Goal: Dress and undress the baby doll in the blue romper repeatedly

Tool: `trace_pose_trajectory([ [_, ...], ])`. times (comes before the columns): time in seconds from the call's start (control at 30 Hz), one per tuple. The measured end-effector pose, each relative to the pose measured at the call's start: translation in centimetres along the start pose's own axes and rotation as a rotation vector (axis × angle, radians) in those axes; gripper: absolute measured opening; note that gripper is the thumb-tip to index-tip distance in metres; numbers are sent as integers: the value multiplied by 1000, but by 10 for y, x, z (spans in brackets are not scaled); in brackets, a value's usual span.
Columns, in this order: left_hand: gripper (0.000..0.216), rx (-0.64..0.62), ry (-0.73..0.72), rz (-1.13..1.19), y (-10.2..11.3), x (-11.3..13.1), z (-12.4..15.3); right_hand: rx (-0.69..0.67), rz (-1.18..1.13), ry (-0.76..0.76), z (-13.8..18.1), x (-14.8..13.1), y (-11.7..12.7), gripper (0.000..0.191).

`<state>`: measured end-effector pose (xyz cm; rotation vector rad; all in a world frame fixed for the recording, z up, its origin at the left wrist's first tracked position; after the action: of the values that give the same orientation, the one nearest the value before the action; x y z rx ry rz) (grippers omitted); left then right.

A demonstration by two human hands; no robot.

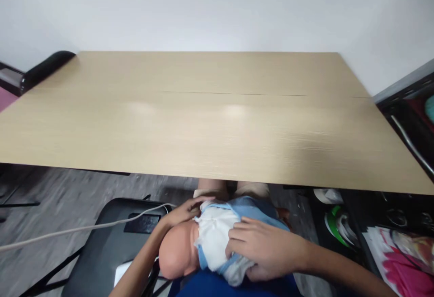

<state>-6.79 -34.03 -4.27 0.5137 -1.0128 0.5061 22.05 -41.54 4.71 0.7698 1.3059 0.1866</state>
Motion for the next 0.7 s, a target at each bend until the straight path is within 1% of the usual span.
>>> trace_pose_trajectory([
  [0.07, 59, 39, 34, 48, 13, -5, 17, 9, 48, 66, -1, -1, -3, 26],
  [0.1, 59, 55, 19, 42, 14, -1, 24, 19, 76, 100, -1, -2, -5, 22],
  [0.13, 63, 59, -24, 17, 9, 6, 30, 36, 111, 121, -1, -1, -7, 22],
  [0.17, 71, 41, -90, -30, 0, 14, 33, 53, 149, 132, 0, 0, -9, 24],
  [0.2, 82, 1, -172, -82, -13, 24, 34, 72, 192, 136, 1, 1, -12, 25],
  [0.23, 92, -36, -249, -130, -29, 31, 33, 86, 237, 138, 3, 3, -15, 26],
  [0.27, 96, -91, -297, -192, -46, 37, 29, 98, 284, 142, 5, 6, -19, 26],
  [0.3, 95, -109, -307, -257, -60, 38, 23, 104, 331, 157, 7, 8, -25, 25],
  [0.33, 92, -86, -295, -296, -70, 38, 17, 110, 374, 184, 10, 11, -31, 23],
  [0.4, 78, -51, -267, -317, -81, 32, 5, 159, 451, 221, 17, 17, -48, 20],
  [0.43, 70, -38, -258, -302, -82, 29, 2, 202, 478, 224, 22, 21, -57, 20],
  [0.5, 57, -15, -248, -253, -76, 23, 0, 319, 500, 218, 35, 30, -78, 21],
  [0.57, 48, 32, -231, -187, -65, 19, 2, 438, 498, 233, 52, 39, -97, 30],
  [0.6, 44, 58, -222, -149, -61, 17, 4, 491, 504, 203, 60, 44, -105, 35],
  [0.63, 41, 76, -212, -112, -57, 16, 6, 554, 502, 179, 69, 48, -111, 37],
  [0.7, 39, 92, -196, -52, -52, 14, 9, 647, 467, 107, 86, 54, -116, 34],
])
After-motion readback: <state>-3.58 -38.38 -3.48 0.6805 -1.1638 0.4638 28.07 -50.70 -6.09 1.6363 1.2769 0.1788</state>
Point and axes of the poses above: each hand's wrist, its own z-axis away from the middle knuckle, its own y-axis out of the back of the hand, x = y × z, the point moved 4 cm from there along -z, towards the middle knuckle, and after that the axes turned 9 degrees about -z, right-handed, at the moved point
